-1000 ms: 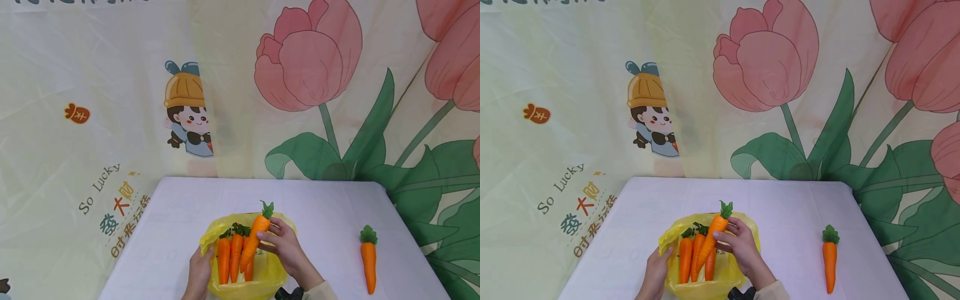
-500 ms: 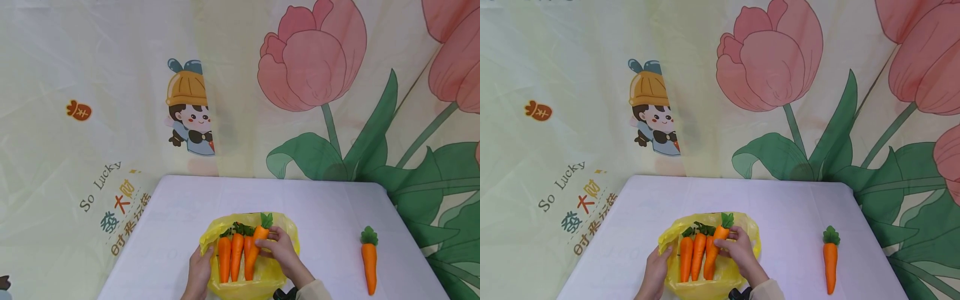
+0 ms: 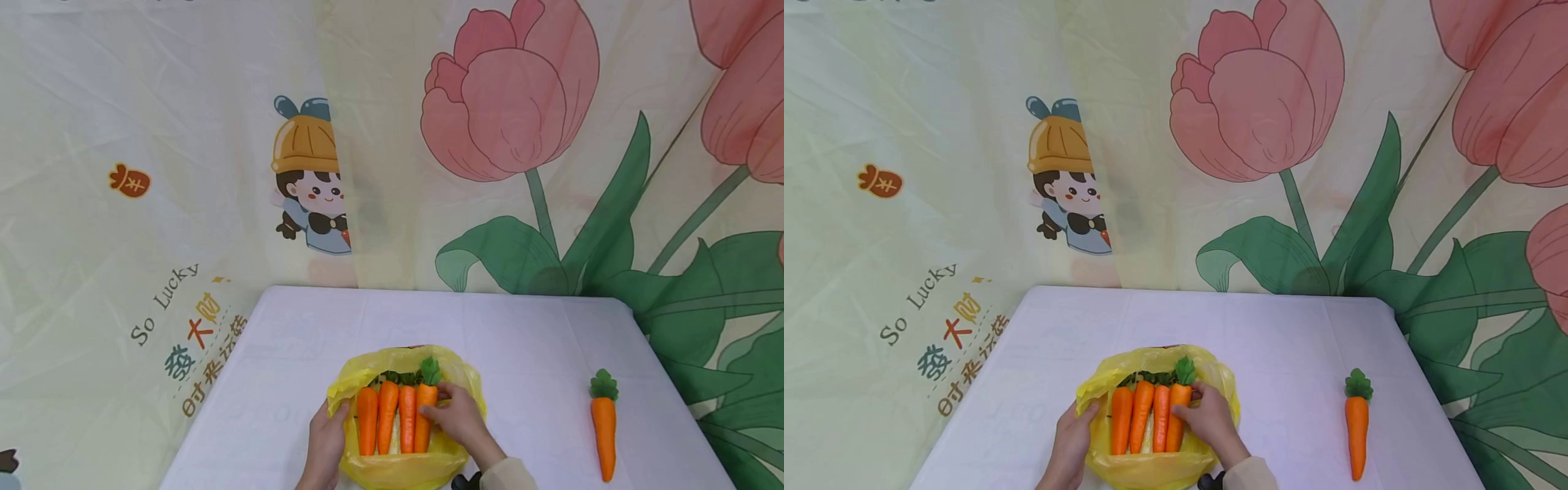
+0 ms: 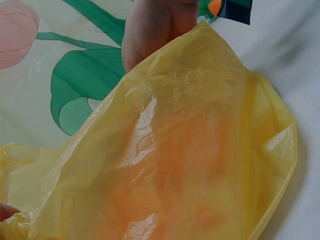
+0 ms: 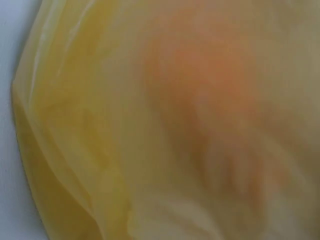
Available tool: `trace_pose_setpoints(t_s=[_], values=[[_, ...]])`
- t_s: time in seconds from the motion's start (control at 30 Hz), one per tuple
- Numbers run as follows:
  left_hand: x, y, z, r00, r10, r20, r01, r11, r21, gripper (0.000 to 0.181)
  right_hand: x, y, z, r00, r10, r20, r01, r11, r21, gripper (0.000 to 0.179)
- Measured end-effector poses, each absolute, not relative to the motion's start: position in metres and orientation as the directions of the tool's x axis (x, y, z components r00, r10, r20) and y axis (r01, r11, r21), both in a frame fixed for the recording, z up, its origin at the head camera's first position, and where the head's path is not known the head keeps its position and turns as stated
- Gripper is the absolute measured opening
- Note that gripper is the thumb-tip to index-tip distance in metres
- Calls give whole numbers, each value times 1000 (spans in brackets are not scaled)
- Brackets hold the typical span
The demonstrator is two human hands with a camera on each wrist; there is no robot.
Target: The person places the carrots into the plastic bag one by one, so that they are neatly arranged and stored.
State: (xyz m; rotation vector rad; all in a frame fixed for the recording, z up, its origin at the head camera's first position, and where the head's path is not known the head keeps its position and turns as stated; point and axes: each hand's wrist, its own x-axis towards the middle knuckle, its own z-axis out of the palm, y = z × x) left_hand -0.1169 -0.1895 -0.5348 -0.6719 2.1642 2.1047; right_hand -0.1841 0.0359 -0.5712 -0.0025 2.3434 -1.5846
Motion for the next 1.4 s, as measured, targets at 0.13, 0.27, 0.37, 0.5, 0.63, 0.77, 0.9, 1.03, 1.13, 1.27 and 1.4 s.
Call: trace_pose_setpoints(t_s=[0.13, 0.27, 0.37, 0.5, 0.63, 0.77, 0.9, 1.03, 1.13, 1.27, 1.4], values=[[-117, -189, -535, -903, -266, -336, -343, -23, 939, 50, -185, 35, -575, -957, -177, -231, 126, 464, -877, 69], [-118, -189, -536, -896, -279, -345, -353, -23, 935, 51, -187, 34, -577, -962, -190, -198, 74, 517, -853, 66], [-119, -190, -536, -892, -289, -347, -358, -17, 934, 51, -188, 35, -579, -961, -196, -197, 66, 529, -846, 63], [-120, -189, -537, -893, -289, -346, -358, -9, 934, 51, -188, 37, -581, -958, -206, -198, 68, 509, -858, 57], [-121, -189, -537, -896, -281, -344, -356, -10, 935, 52, -186, 37, -581, -957, -217, -194, 60, 504, -862, 56], [-122, -190, -539, -902, -266, -340, -350, -11, 937, 52, -182, 38, -576, -957, -228, -179, 28, 544, -839, 58], [-124, -191, -539, -899, -274, -342, -353, -12, 936, 52, -174, 43, -558, -968, -231, -93, -61, 583, -810, 56], [-125, -191, -538, -895, -288, -341, -353, -10, 935, 51, -169, 52, -537, -982, -190, -15, -101, 584, -806, 52], [-125, -191, -538, -894, -290, -340, -354, -6, 935, 51, -169, 63, -523, -992, -127, 24, -96, 602, -792, 51], [-125, -192, -538, -894, -290, -342, -357, -3, 934, 51, -172, 84, -512, -996, -24, 81, -75, 690, -720, 52], [-125, -195, -538, -892, -293, -343, -358, -1, 934, 51, -172, 117, -514, -988, 63, 144, -40, 786, -617, 55]])
